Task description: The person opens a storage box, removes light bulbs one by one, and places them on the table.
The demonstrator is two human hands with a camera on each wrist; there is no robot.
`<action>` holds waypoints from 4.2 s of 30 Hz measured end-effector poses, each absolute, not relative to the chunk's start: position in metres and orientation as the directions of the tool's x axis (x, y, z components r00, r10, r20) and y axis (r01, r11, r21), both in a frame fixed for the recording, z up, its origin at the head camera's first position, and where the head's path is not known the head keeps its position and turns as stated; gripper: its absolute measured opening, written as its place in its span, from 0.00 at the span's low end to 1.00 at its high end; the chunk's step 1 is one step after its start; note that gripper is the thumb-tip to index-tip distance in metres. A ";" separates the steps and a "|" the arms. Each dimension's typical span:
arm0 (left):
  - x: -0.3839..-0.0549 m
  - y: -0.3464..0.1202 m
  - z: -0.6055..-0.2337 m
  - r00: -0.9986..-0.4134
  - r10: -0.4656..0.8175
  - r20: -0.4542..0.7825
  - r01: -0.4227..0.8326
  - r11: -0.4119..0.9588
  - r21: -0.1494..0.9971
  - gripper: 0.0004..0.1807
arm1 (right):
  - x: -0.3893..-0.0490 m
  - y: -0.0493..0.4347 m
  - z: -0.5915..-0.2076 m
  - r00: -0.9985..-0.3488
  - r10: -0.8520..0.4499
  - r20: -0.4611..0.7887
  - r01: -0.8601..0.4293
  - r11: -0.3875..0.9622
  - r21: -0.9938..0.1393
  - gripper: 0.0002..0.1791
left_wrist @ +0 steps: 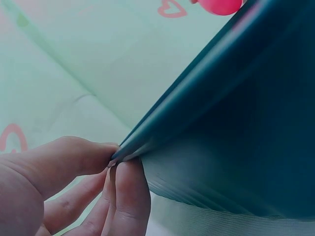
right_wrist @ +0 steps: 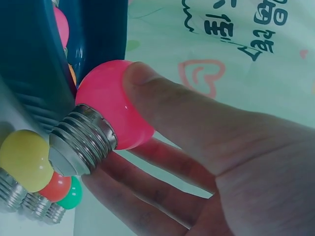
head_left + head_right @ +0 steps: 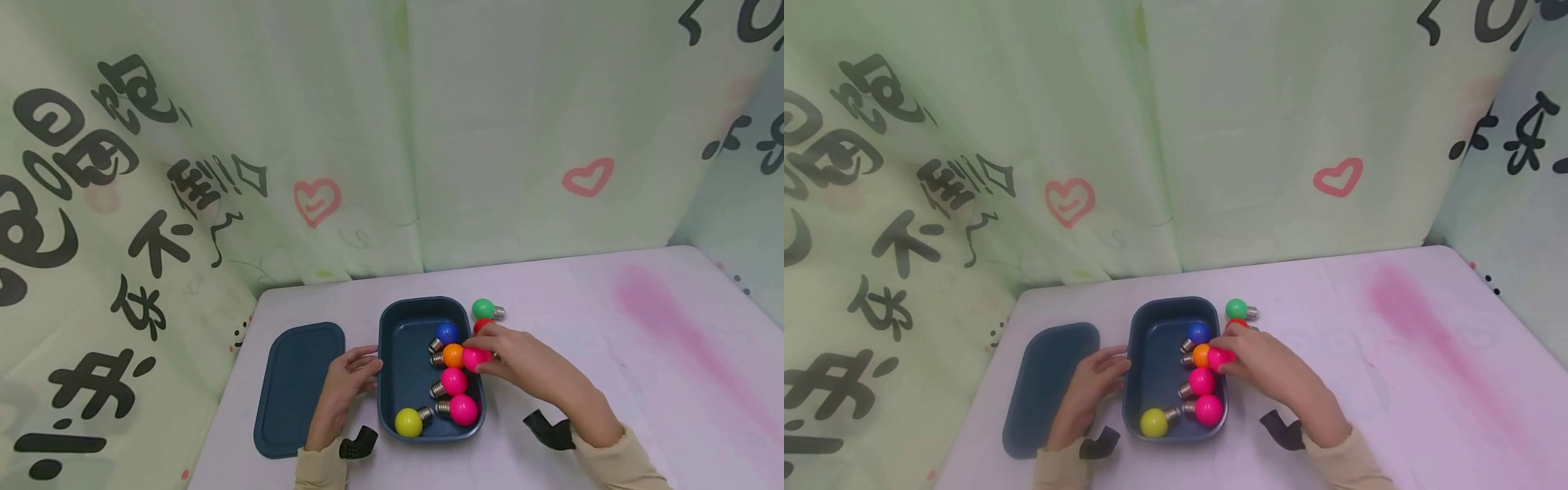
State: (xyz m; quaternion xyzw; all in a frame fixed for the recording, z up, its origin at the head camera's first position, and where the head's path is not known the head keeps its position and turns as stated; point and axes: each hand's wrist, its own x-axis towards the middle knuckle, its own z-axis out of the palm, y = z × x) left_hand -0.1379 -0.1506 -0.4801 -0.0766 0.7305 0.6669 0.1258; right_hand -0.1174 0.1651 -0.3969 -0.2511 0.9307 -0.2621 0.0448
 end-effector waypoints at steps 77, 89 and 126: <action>-0.139 -0.154 -0.480 -0.957 0.052 -0.285 -0.279 0.096 0.955 0.26 | -0.118 0.174 -0.439 -0.900 -0.435 -0.013 -0.400 0.839 -0.368 0.23; -0.138 -0.155 -0.479 -0.958 0.043 -0.284 -0.279 0.100 0.955 0.26 | -0.117 0.167 -0.432 -0.907 -0.420 0.002 -0.396 0.854 -0.338 0.22; -0.138 -0.151 -0.482 -0.959 0.075 -0.272 -0.268 0.069 0.961 0.26 | -0.110 0.129 -0.412 -0.834 -0.549 0.054 -0.519 0.748 -0.413 0.23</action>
